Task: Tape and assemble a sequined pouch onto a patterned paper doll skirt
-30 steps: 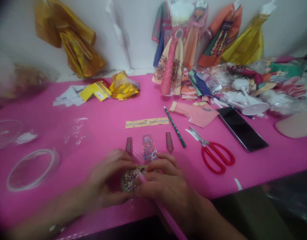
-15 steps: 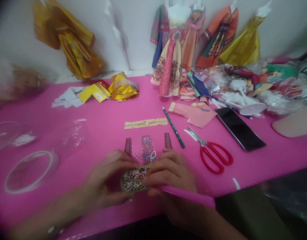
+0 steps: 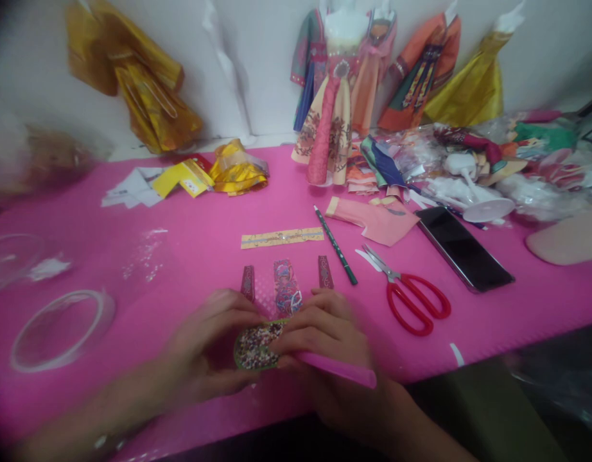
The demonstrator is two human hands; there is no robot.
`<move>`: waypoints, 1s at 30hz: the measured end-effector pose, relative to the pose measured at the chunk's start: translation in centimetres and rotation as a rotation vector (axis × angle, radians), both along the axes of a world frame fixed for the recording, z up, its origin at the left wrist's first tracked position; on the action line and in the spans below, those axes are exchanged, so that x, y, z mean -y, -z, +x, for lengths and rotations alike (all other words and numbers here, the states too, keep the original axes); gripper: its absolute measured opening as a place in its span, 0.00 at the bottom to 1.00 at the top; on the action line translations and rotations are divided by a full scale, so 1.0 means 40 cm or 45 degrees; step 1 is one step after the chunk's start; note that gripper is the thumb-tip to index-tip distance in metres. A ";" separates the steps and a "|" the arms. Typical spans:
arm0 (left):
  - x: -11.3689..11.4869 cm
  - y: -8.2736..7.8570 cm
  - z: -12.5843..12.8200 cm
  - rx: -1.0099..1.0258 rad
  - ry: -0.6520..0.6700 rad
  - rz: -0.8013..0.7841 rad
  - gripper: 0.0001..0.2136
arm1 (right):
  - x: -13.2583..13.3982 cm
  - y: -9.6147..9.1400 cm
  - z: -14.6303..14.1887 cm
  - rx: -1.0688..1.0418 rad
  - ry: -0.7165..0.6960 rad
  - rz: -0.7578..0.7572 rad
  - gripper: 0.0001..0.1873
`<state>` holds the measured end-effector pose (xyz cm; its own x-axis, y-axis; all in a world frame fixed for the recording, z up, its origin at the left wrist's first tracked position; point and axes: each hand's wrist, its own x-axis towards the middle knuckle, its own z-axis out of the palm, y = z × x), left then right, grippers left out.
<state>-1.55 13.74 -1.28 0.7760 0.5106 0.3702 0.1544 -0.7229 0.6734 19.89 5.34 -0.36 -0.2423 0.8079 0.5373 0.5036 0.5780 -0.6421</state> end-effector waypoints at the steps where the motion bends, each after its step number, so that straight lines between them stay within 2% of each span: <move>1: -0.001 0.000 0.000 0.000 -0.003 -0.003 0.20 | 0.000 0.000 0.000 0.002 0.005 0.003 0.07; 12: -0.002 0.000 0.004 -0.015 -0.008 -0.009 0.20 | -0.006 -0.005 0.000 0.069 0.020 0.035 0.08; 30: 0.000 -0.003 0.003 -0.005 -0.010 -0.009 0.20 | 0.001 0.006 0.009 0.003 0.018 -0.012 0.08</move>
